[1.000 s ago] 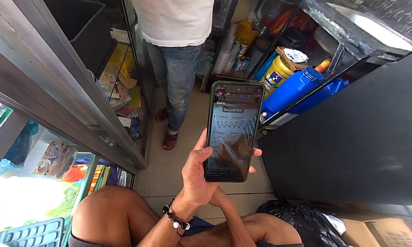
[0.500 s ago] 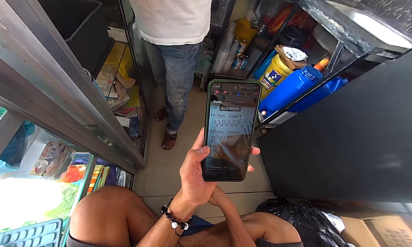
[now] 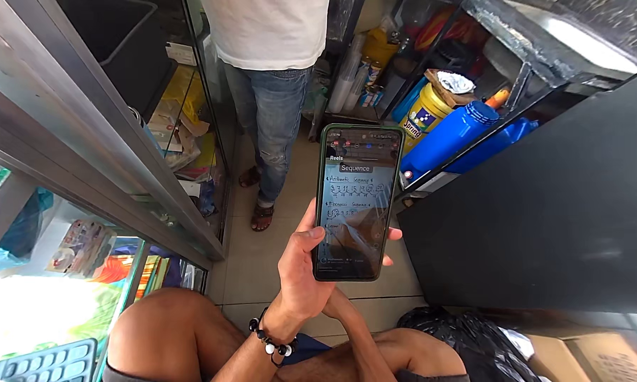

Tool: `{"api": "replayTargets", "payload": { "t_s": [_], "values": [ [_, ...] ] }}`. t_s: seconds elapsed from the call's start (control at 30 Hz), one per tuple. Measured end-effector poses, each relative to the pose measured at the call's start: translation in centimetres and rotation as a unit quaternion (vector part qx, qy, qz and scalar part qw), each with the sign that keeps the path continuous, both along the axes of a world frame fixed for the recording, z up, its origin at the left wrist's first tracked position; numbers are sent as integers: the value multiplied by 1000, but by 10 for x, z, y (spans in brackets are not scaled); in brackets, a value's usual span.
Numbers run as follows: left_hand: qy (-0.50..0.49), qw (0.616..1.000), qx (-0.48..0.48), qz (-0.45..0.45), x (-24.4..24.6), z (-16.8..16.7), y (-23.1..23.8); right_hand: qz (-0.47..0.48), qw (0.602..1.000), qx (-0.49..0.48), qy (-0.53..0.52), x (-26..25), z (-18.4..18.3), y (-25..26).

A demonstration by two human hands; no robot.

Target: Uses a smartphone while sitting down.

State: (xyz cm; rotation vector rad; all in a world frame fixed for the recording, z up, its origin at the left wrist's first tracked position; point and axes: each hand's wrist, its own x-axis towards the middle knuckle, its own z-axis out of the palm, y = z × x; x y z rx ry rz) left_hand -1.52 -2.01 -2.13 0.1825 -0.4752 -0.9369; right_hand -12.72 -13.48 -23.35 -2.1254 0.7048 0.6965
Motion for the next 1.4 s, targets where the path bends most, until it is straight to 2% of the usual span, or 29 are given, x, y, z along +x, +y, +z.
{"api": "replayTargets", "payload": {
  "t_s": [0.63,0.8,1.4],
  "values": [
    [-4,1000,3,1,0,-1,0,4,1000,-1,-13,-1,-9,-2],
    [-6,1000,7,2,0,0,0,-9,1000,7,-1,2,10,2],
    [-5,1000,7,1,1,1,1,-15,1000,8,-1,2,6,2]
  ]
}}
